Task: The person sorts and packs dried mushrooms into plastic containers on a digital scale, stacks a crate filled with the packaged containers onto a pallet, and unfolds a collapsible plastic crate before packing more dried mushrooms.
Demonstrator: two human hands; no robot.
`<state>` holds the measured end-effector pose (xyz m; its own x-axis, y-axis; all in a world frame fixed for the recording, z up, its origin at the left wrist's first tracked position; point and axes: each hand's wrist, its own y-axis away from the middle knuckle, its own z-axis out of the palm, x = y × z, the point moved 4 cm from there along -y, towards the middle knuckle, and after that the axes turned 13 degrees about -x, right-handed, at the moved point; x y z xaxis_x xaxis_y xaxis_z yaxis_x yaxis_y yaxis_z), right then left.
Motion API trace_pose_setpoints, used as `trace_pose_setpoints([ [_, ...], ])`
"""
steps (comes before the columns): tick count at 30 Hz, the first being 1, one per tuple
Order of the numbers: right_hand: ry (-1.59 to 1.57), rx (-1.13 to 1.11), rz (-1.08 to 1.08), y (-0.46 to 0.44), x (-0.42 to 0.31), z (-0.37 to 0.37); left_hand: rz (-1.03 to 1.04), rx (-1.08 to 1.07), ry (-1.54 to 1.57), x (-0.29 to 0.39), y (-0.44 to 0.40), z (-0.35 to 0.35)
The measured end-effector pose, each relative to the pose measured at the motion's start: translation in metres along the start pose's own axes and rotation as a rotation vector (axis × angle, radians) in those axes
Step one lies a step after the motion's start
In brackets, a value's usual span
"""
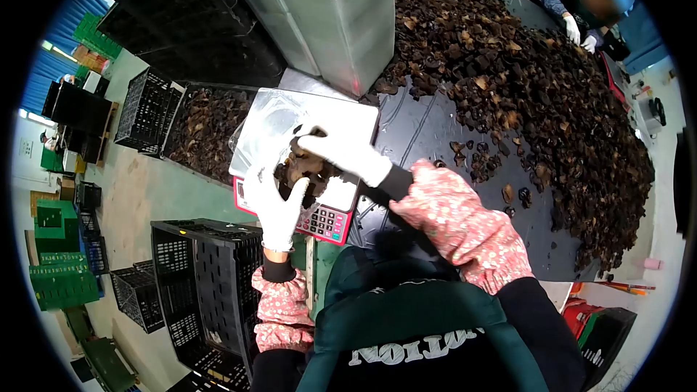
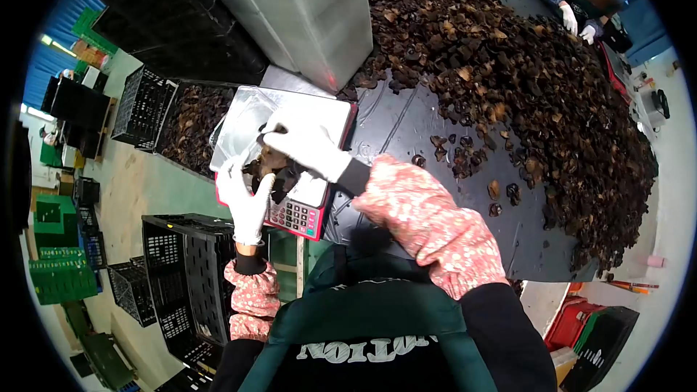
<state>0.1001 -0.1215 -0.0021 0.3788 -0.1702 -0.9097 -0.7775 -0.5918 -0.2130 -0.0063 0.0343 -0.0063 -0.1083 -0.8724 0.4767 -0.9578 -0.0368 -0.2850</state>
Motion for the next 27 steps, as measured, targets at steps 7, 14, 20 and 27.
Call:
trace_pose_setpoints([
  [7, 0.644, -0.061, -0.148, 0.016, -0.010, 0.020, 0.134, -0.260, -0.013, -0.008, -0.007, 0.028],
  [14, 0.577, 0.066, -0.211, 0.051, -0.016, -0.019, 0.163, -0.247, -0.133, 0.005, -0.013, 0.029],
  [20, 0.441, 0.057, -0.124, 0.088, 0.013, -0.012, 0.178, -0.264, -0.270, -0.002, -0.014, 0.038],
  [27, 0.610, 0.476, 0.197, 0.189, 0.058, -0.118, 0.220, 0.010, -0.104, 0.025, -0.006, 0.006],
])
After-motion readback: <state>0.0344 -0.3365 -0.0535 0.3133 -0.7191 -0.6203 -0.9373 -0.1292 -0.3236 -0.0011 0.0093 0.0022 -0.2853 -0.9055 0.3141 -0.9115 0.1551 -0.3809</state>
